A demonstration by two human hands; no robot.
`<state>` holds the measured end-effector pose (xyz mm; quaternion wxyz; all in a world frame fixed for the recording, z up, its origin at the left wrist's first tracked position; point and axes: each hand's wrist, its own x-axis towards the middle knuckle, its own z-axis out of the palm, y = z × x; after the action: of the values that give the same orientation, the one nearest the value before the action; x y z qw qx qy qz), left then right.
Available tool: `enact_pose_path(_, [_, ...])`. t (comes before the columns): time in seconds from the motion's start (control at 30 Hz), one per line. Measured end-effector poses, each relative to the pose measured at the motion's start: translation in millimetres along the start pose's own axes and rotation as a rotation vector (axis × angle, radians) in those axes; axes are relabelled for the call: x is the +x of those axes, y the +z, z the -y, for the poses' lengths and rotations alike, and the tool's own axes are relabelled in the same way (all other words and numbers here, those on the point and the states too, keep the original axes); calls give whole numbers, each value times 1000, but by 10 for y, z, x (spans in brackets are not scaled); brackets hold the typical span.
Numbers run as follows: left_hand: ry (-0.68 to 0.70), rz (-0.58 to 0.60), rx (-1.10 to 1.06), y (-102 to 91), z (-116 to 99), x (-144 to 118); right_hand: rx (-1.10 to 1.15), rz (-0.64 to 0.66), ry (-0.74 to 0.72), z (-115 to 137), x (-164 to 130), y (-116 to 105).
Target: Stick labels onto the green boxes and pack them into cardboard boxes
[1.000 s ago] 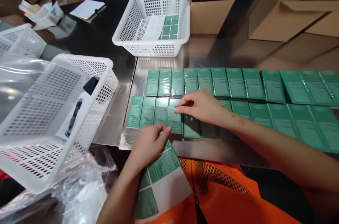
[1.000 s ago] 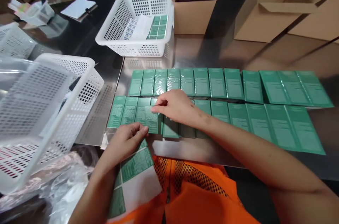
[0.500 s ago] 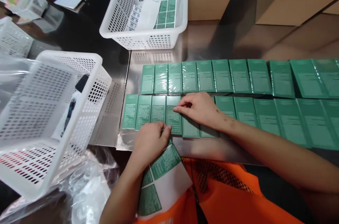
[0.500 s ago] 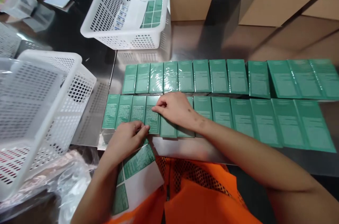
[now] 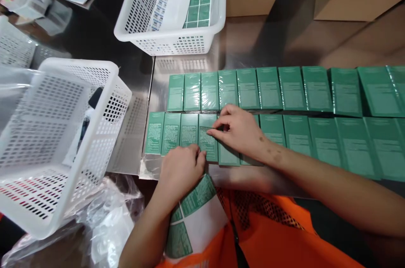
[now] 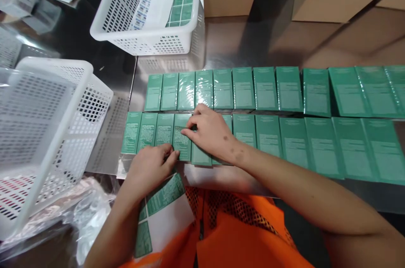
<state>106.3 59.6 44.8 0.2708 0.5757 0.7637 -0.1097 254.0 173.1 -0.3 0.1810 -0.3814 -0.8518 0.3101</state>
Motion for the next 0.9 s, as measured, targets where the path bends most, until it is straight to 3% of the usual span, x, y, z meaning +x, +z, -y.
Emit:
enact_pose_path(0.13, [-51,14,85,-13,-15,-48,11,-138,100,-6,4,25])
enact_pose_path(0.23, [-44,-8,3,14,82,-98,30,-90,79,-38,36,29])
enact_pose_path(0.3, [-38,-89,-164,41,192,-137,50,-54,56,-52,35,6])
enact_pose_path(0.37, [-72,-253,-346,62,308,-178,98,-17,51,-19,-13,-51])
enact_pose_path(0.53, [-191,-822,-565,77,437,-229,315,177,33,322,-328,-216])
enact_pose_path(0.63, [-89,-983,-731,80,400,-219,471,217,56,516,-477,-159])
enact_pose_path(0.73, [16,-913,-1003,60,375,-236,600,74,119,558,-503,-17])
enact_pose_path(0.83, [37,-678,-1302,23,413,-276,583,-75,134,493,-475,72])
enact_pose_path(0.9, [0,-541,-1402,13,454,-287,470,-167,15,438,-466,93])
